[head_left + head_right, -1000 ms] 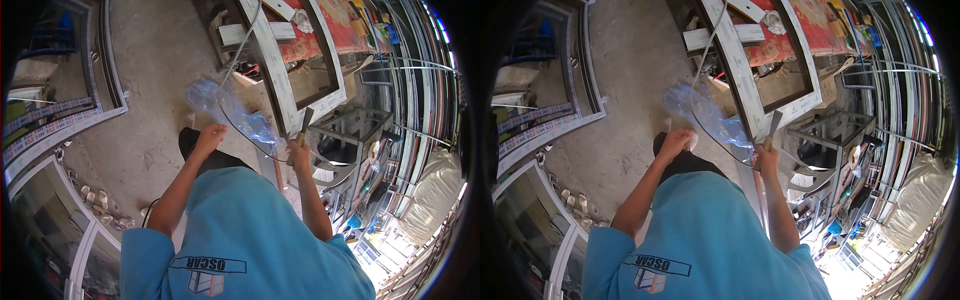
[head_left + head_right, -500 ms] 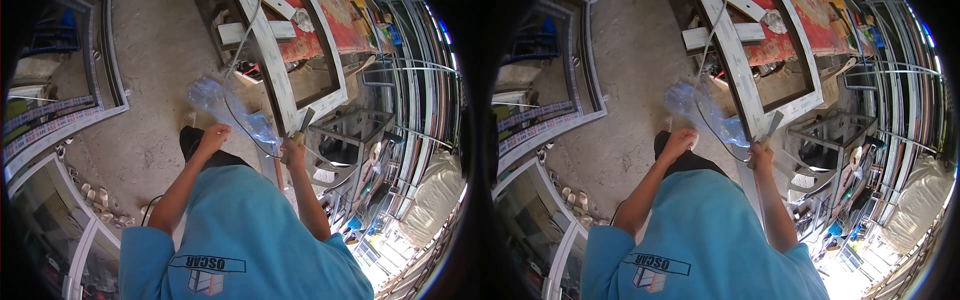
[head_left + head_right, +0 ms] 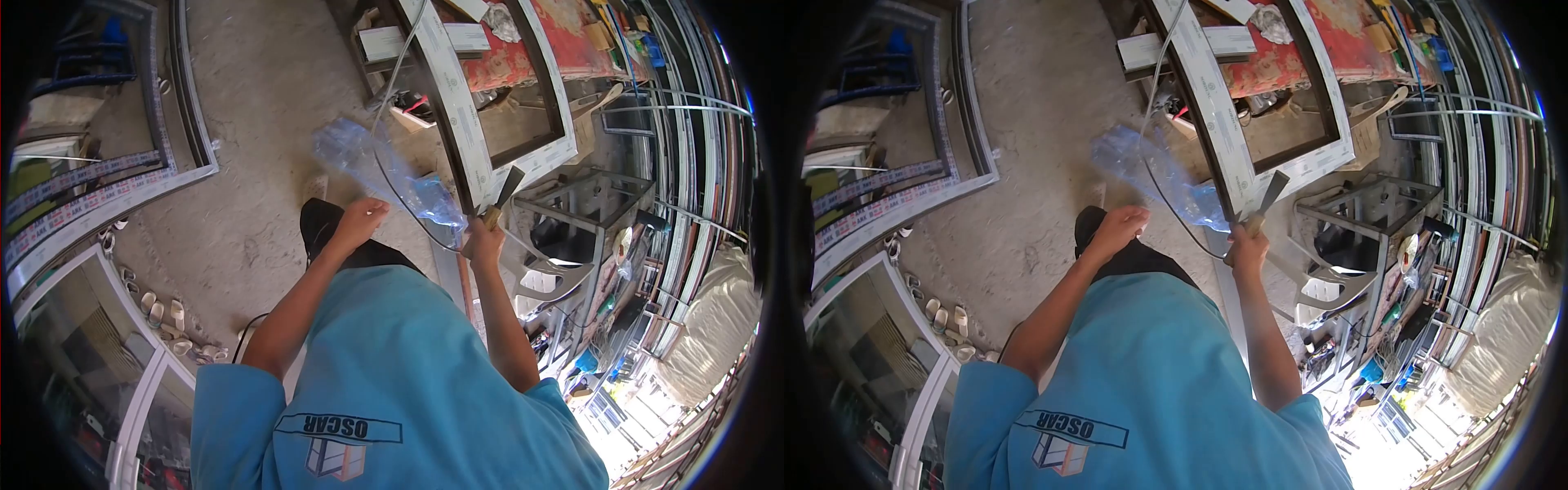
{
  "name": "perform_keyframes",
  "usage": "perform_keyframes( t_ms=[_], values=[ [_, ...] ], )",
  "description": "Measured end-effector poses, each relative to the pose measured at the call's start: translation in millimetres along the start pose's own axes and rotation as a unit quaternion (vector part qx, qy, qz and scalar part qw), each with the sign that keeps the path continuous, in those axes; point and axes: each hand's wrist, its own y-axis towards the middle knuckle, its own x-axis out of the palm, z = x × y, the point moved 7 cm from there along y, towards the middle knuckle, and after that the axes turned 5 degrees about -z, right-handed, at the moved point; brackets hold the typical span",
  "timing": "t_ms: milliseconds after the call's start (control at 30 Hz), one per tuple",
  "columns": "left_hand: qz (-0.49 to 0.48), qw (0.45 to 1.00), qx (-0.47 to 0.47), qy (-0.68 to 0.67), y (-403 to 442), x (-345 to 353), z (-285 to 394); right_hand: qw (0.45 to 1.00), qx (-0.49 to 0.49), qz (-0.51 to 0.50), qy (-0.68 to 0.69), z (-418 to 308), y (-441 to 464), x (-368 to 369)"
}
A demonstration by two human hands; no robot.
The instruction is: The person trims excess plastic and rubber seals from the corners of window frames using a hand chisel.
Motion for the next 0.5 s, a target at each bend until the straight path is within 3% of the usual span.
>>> perform_keyframes(
  t_ms=[200, 500],
  values=[
    [-0.008, 0.999, 0.002, 0.033, 1, 7, -3, 0.997, -0.040, -0.058, 0.031, 2, 2, 1],
    [-0.034, 0.999, 0.014, 0.030, -2, 16, 6, 0.998, -0.031, -0.050, -0.038, 0, 0, 1]
  ],
)
